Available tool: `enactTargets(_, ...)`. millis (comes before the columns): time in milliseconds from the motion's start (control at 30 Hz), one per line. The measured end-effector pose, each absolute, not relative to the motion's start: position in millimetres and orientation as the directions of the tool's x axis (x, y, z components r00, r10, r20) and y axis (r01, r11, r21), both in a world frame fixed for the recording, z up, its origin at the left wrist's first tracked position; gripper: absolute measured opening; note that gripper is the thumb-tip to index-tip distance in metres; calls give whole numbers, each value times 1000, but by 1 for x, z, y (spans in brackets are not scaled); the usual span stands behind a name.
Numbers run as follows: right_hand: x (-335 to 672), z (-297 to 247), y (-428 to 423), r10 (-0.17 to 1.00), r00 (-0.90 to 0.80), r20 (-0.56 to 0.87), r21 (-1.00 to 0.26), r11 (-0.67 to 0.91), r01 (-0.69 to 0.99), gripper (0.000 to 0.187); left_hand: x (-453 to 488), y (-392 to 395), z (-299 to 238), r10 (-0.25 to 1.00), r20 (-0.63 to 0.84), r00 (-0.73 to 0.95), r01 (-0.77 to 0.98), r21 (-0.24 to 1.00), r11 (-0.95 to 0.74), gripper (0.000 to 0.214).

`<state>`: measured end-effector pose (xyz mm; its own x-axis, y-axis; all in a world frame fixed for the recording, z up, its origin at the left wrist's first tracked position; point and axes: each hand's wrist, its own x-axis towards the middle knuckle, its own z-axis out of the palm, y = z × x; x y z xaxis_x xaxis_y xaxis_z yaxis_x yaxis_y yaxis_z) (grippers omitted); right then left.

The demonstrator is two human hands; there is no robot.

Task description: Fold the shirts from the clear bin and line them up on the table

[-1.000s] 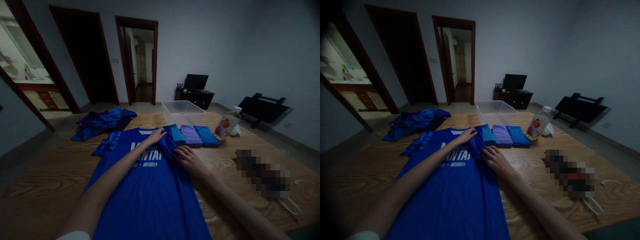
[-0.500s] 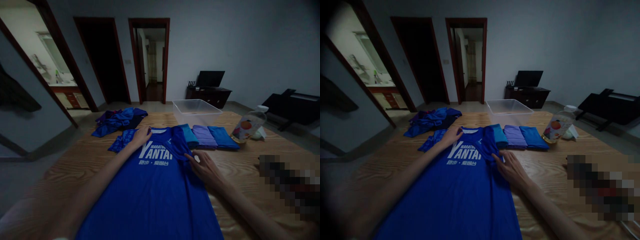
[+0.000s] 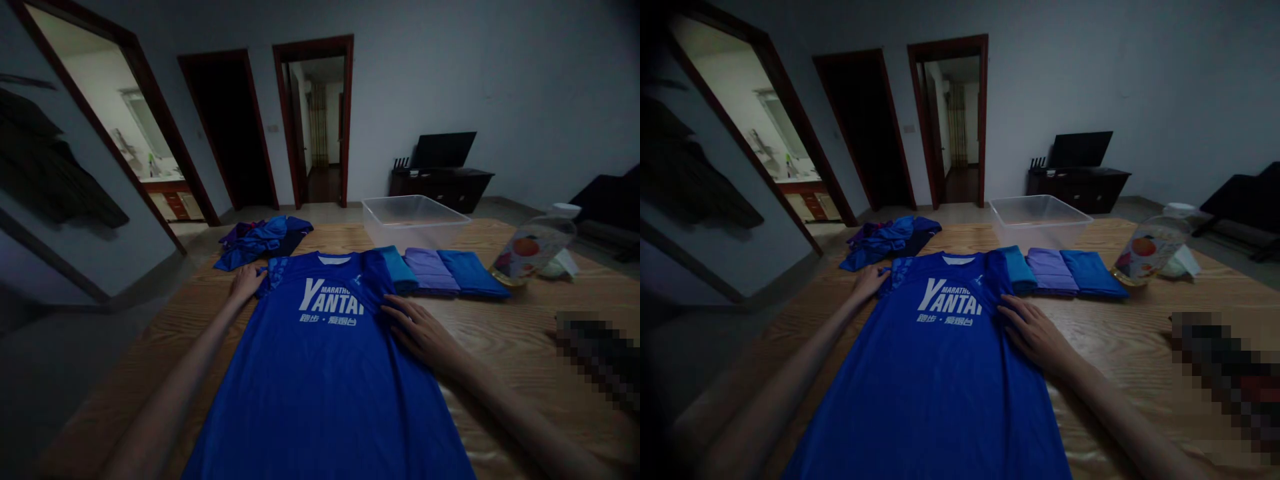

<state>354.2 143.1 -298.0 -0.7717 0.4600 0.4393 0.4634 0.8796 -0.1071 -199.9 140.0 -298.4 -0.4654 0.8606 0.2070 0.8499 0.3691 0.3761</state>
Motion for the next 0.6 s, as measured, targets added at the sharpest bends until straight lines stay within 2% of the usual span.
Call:
enactTargets(233,359,-305,147,517,-739,431,-235,856,461,48,-221,155,-257,785,284,-551,793,473,385,25)
enactTargets(367,360,-307,149,524,-727,444,-259,852,456,46,-193,149,-245,778,371,-508,822,478,309,27)
enactTargets(500,361,-305,148,527,-727,440,-274,850,450,44,-145,132,-239,793,482,-373,895,411,171,31)
enactTargets(600,360,-303,146,530,-726,438,-277,848,452,44,-120,122,-234,863,445,-239,957,257,132,46)
